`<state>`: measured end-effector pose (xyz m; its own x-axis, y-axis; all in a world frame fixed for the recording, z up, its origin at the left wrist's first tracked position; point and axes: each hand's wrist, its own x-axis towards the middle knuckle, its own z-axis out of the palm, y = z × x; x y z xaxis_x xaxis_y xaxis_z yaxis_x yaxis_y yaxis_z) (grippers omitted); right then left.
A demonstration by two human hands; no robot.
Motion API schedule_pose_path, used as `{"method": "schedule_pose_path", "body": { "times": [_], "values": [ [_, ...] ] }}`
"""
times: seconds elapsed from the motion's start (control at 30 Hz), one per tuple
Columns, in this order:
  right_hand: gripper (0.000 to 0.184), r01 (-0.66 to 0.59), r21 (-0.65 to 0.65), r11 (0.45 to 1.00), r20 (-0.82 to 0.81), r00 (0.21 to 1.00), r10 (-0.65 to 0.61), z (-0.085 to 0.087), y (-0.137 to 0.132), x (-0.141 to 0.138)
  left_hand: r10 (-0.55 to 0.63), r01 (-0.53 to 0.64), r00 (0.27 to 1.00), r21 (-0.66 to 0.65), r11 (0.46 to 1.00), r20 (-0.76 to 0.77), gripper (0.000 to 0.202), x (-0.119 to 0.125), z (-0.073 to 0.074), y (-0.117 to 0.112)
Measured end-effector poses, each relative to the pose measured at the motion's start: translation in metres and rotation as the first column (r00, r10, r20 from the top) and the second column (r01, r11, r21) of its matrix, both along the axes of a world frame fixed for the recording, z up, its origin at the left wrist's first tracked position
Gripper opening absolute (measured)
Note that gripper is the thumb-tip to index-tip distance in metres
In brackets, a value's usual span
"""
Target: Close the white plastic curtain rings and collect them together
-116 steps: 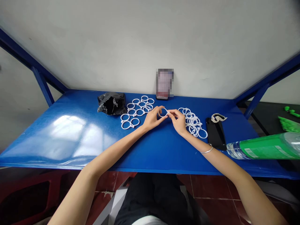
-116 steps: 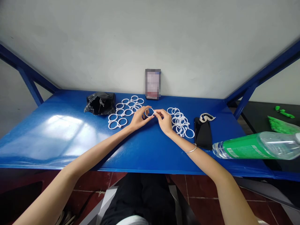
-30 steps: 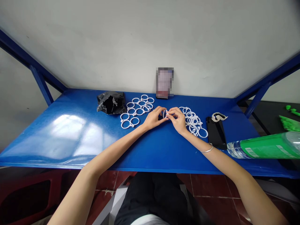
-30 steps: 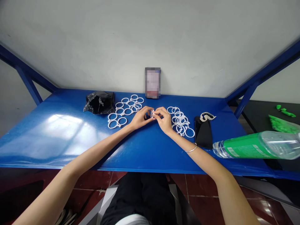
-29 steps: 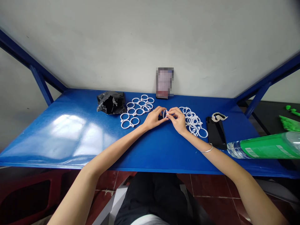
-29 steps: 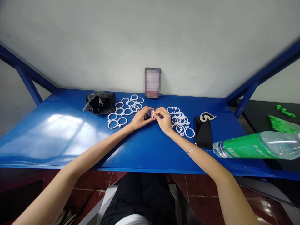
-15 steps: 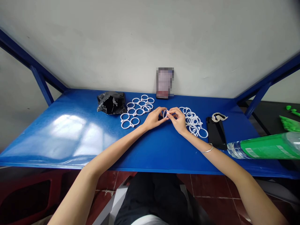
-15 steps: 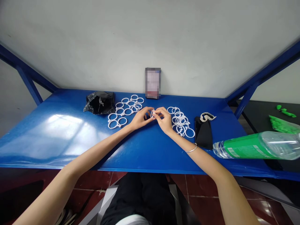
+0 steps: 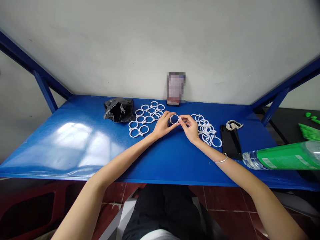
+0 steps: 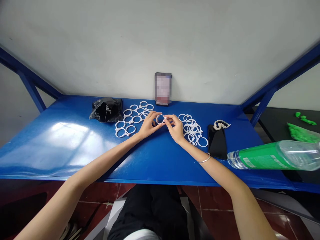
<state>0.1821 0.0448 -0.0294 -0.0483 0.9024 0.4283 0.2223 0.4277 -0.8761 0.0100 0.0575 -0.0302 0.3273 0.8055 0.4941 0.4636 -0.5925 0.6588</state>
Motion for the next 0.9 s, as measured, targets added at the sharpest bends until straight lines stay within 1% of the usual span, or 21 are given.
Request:
{"method": "schedule_pose_path", "body": {
  "times": [0.1,0.3,0.57,0.9],
  "values": [
    [0.025,0.016,0.004,1.000,0.020,1.000,-0.016,0.0001,0.0004,0.0004,0.032,-0.033,0.999,0.036,0.999,0.015,0.047,-0.0001,-0.0008,0.0001],
    [0.022,0.024,0.049,0.999,0.062,0.998,-0.027,0.0014,-0.0005,0.0008,0.053,-0.056,0.998,0.069,0.996,0.044,0.047,0.0001,-0.0011,-0.0011],
    [0.019,0.048,0.091,0.995,0.059,0.997,-0.054,0.0013,0.0003,0.0012,0.018,-0.020,0.999,0.054,0.998,0.037,0.044,-0.0002,-0.0003,-0.0010],
    [0.025,0.045,0.091,0.995,0.068,0.996,-0.052,-0.0005,0.0017,0.0017,0.002,-0.003,1.000,0.071,0.997,0.012,0.043,-0.0004,-0.0005,-0.0008]
  ]
}}
